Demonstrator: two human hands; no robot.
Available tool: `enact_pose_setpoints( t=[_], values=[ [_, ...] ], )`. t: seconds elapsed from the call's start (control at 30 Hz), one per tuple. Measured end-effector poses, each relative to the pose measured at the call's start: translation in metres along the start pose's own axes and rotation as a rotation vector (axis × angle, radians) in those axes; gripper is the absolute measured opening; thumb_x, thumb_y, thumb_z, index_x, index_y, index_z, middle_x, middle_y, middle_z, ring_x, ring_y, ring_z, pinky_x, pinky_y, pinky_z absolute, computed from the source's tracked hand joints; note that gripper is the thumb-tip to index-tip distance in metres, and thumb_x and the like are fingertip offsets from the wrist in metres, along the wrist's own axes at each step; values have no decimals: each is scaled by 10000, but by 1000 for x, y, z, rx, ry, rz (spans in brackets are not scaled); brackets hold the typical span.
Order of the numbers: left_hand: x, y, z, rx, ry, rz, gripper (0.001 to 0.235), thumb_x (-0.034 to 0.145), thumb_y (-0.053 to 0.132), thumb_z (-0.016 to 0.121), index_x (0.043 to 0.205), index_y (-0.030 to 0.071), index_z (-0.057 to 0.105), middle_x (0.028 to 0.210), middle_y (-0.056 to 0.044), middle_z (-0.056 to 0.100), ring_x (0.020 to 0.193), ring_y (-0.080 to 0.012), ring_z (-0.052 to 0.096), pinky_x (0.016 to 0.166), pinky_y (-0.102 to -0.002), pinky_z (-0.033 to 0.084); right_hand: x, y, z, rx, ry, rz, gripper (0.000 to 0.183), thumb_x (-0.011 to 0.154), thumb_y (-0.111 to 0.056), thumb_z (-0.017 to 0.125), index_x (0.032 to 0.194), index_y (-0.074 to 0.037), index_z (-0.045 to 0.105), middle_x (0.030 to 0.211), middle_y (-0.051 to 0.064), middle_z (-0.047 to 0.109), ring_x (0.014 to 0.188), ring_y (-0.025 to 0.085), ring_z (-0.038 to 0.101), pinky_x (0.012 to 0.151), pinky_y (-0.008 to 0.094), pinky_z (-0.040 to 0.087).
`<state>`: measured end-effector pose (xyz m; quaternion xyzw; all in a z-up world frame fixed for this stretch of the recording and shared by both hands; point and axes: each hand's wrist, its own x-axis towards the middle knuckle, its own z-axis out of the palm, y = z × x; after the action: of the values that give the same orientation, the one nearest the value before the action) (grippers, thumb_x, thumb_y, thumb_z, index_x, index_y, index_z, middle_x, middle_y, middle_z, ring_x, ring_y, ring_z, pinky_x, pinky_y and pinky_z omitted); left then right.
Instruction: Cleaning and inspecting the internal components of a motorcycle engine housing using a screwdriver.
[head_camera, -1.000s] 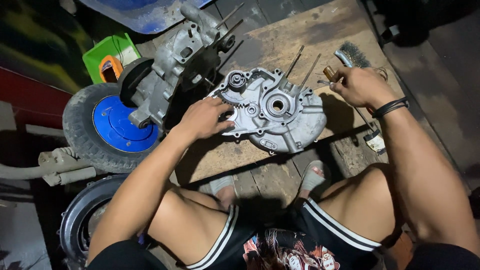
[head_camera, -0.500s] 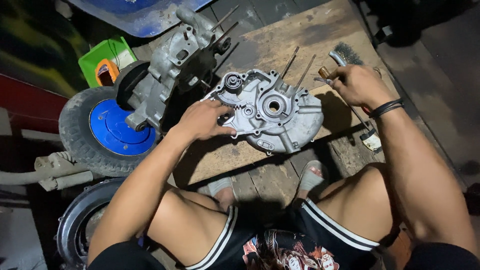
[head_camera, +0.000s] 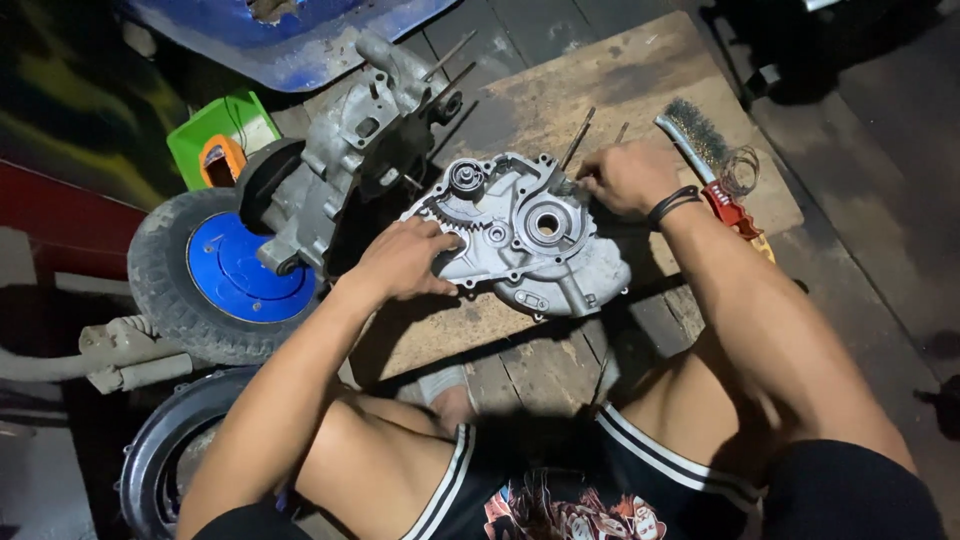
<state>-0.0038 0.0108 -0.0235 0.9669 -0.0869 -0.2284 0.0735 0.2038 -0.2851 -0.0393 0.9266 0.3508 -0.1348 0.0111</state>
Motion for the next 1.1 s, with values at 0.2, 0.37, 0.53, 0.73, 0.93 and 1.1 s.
enact_pose_setpoints(
  t=[0.2,0.37,0.53,0.73,0.93,1.1],
  values=[
    [1,-1,-4,-7,-18,-2,772,745,662,787,1376,250,622,1259,-92,664,1266,-287,566,1080,-415,416,12,0,16,-156,-14,25,278,870,-386,669,1007,-173,784,940,99,805,949,317,771,807,445,610],
    [-6,6,-10,-25,-25,-5,756,758,625,797,1384,239,619,1258,-103,663,1253,-297,571,1074,-418,416,32,-2,38,-220,95,0,278,914,-317,576,844,-174,803,803,98,780,805,308,772,683,443,605],
    [-3,3,-8,-31,-3,7,764,753,654,786,1379,248,620,1260,-99,662,1261,-294,566,1077,-412,412,31,-2,20,-346,161,-36,236,910,-274,611,754,-204,773,681,90,750,697,266,762,630,411,593],
    [-6,4,-8,-35,0,16,759,751,634,797,1367,225,630,1252,-107,663,1250,-294,568,1079,-417,408,16,-6,22,-162,67,1,338,940,-206,510,855,-93,816,821,156,795,837,336,785,714,461,609],
    [-4,0,-3,-34,17,16,756,750,645,790,1361,227,638,1238,-105,670,1233,-293,577,1073,-421,416,10,-16,15,-150,175,-22,287,917,-220,546,835,-90,789,769,162,777,797,349,776,680,458,598],
    [-2,0,-4,-21,5,12,780,749,666,781,1379,232,626,1245,-99,669,1227,-287,580,1072,-413,416,10,-21,2,-237,257,-31,244,913,-221,547,810,-194,767,725,57,740,801,315,715,759,449,379]
  ],
)
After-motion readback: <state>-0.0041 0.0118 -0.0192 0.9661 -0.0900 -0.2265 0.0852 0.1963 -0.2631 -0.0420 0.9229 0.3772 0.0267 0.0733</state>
